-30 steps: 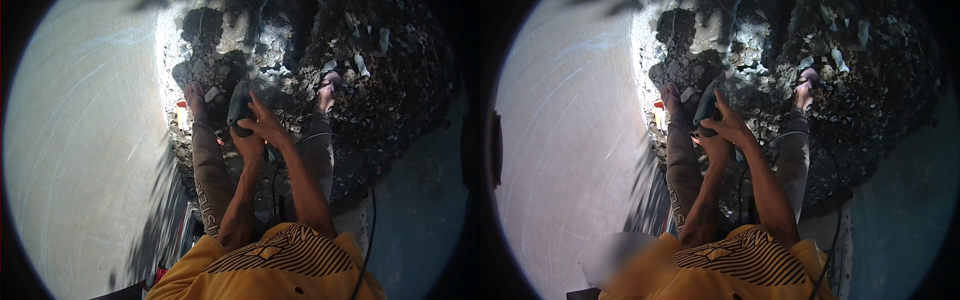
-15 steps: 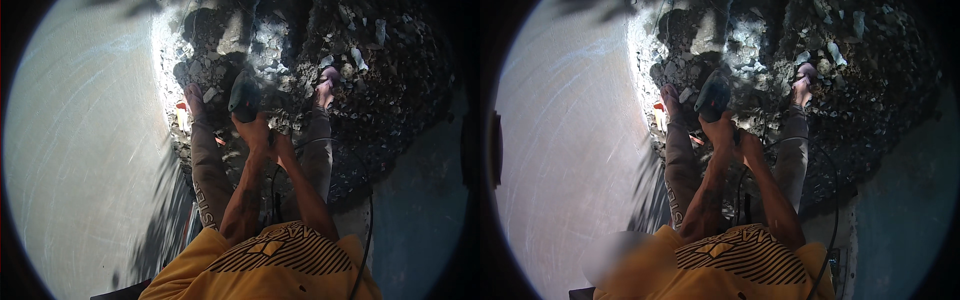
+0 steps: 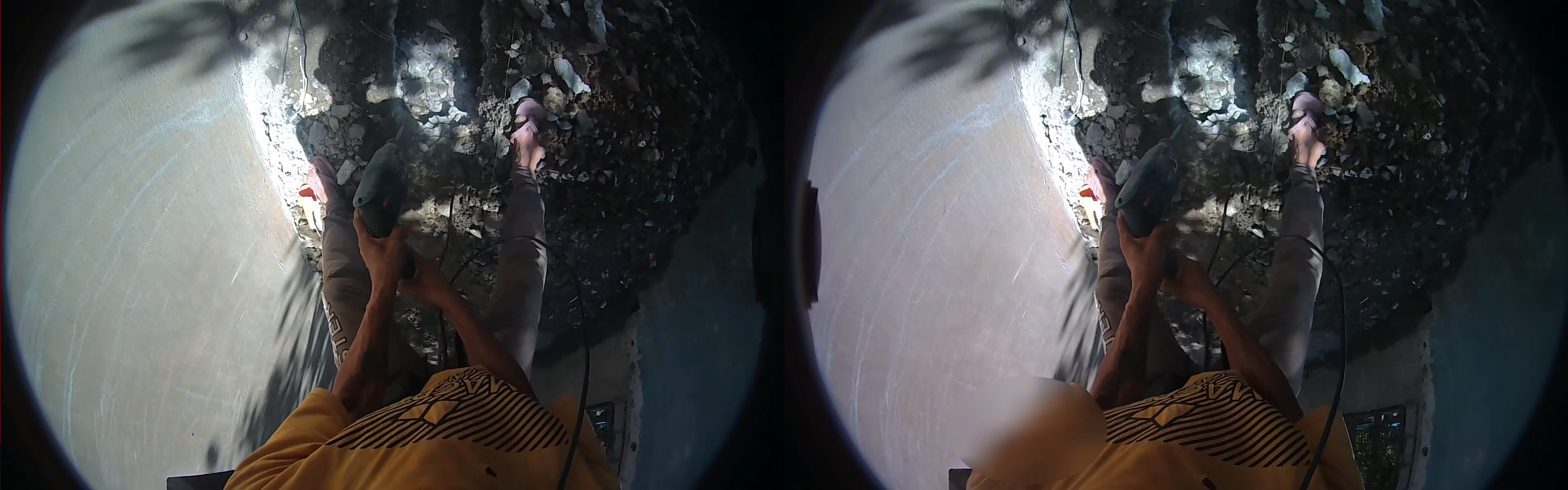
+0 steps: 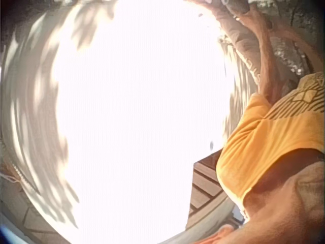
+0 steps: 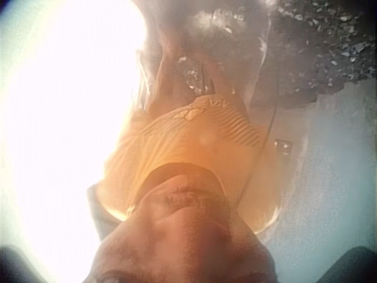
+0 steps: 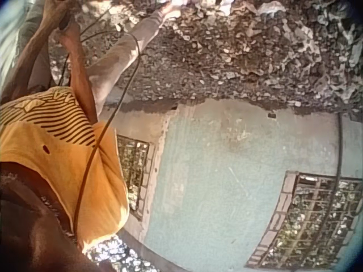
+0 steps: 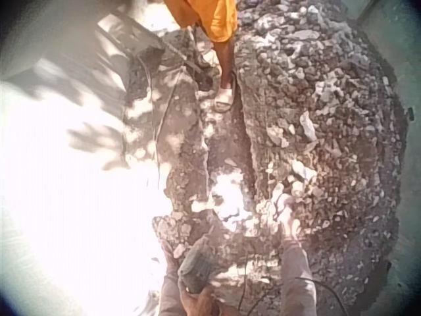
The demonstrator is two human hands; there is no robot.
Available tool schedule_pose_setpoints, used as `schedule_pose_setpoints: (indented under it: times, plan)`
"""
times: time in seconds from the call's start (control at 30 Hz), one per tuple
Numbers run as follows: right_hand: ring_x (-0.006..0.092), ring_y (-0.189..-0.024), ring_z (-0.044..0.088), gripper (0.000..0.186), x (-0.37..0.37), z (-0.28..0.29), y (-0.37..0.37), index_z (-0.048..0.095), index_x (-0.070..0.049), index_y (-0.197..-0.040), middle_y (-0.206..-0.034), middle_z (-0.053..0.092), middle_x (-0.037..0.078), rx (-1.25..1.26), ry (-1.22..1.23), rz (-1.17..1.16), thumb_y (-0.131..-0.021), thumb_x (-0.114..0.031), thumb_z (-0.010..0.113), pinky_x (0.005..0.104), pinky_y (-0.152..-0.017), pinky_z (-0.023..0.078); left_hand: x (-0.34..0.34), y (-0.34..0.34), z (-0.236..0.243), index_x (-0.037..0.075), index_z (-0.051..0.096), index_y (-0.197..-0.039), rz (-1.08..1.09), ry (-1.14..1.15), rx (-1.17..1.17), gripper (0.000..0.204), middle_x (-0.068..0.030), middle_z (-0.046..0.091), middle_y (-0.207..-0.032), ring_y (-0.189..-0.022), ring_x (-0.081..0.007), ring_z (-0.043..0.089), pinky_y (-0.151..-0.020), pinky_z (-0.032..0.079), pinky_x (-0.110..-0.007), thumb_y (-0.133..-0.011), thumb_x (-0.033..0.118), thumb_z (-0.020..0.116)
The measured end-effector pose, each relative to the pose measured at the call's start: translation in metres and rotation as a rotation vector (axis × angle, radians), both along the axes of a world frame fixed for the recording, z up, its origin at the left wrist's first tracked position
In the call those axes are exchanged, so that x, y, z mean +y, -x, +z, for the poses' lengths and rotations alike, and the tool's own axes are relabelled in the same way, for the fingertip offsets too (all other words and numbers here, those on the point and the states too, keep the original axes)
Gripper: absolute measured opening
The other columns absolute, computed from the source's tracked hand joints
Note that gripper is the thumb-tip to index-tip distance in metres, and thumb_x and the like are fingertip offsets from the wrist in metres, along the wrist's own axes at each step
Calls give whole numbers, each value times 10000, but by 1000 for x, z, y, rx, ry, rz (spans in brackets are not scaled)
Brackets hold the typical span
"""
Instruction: Drilling into a concrete floor using a rotary hammer drill.
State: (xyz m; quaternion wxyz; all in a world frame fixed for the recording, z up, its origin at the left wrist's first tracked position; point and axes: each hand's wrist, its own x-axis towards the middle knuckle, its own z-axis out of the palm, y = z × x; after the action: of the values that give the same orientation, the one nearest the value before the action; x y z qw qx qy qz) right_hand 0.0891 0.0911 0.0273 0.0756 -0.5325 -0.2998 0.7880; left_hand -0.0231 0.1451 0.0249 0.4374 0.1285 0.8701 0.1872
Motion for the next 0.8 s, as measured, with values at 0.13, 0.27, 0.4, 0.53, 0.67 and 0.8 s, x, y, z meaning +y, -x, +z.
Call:
schedule_pose_setpoints:
  times: [0.13, 0.27, 0.4, 0.53, 0.67, 0.8]
  plan:
    - [275, -997, 675, 536, 17, -45, -12, 517, -34, -1364, -1100, 691, 159, 82, 390, -93, -872, -225, 613, 399, -820, 534, 33, 13, 11, 72, 243, -1521, -338, 285, -45, 882, -269, 682, -1009, -865, -381, 708, -729, 542, -456, -745, 87, 662]
    - [279, -1035, 657, 623, 120, -49, -1, 513, -44, -1385, -1115, 677, 178, -317, 651, -721, -886, -404, 608, 414, -849, 530, 36, 25, 0, 160, 229, -1533, -856, 275, -111, 854, -324, 667, -986, -882, -479, 668, -751, 528, -551, -778, 52, 614]
    - [339, -1198, 594, 698, 144, -77, 17, 575, -38, -1347, -1251, 627, 241, -422, 266, -264, -842, -517, 631, 419, -958, 499, 47, 20, -12, 172, 242, -1529, -1108, 277, -71, 841, -303, 667, -884, -842, -476, 672, -770, 521, -556, -785, 29, 605]
    - [408, -1229, 564, 603, 144, -110, 7, 655, -68, -1263, -1310, 599, 246, -493, 82, 15, -829, -488, 645, 411, -1022, 467, 98, 4, -16, 157, 287, -1504, -1172, 393, -147, 778, -289, 683, -844, -848, -486, 670, -783, 529, -541, -799, 26, 589]
    - [344, -972, 691, 361, 202, -169, -10, 732, -49, -948, -1010, 701, 227, -379, -465, 741, -877, -344, 536, 412, -888, 526, 122, -15, -45, -10, 364, -1398, -1102, 320, -110, 666, -327, 671, -913, -907, -475, 673, -831, 535, -515, -781, 83, 597]
    - [374, -1087, 656, 439, 236, -242, -61, 731, -19, -1029, -1161, 671, 240, -553, -192, 677, -814, -378, 599, 408, -976, 491, 167, -57, -88, -24, 307, -1333, -1070, 276, -156, 641, -328, 668, -955, -917, -467, 676, -805, 552, -526, -788, 137, 603]
